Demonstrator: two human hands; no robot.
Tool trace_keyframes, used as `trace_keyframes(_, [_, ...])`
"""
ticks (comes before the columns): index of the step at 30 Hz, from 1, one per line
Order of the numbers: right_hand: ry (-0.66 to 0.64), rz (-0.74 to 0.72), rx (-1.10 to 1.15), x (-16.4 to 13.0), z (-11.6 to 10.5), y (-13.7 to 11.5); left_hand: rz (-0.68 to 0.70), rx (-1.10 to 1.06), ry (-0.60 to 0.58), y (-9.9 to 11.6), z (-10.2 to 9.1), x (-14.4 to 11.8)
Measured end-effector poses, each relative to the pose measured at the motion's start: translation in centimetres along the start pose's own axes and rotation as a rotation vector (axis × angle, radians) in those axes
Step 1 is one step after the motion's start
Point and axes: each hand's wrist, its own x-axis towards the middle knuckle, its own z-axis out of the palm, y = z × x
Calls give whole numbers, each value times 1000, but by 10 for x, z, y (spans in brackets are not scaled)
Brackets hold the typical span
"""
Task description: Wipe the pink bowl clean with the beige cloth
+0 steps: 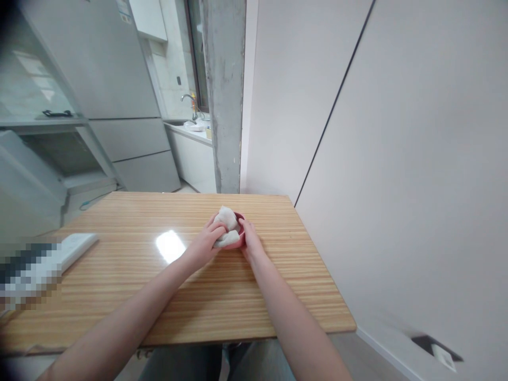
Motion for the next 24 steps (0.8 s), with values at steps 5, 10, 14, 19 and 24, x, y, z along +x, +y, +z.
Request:
trace_keyframes(5, [-153, 310, 42, -2, -6, -17, 105, -6, -60, -4, -4, 1])
trace_keyframes(10, [-76, 209, 61, 0, -7, -9, 88, -19, -74, -10, 3, -3])
trace_keyframes(14, [26, 67, 41, 5, -5, 2, -1, -12, -42, -10, 13, -5])
trace_keyframes(19, [-8, 28, 10, 3, -2, 3, 11, 1, -52, -3, 14, -4])
trace_keyframes(24, [-43, 81, 35, -4, 4, -2, -2, 17, -24, -2, 12, -2])
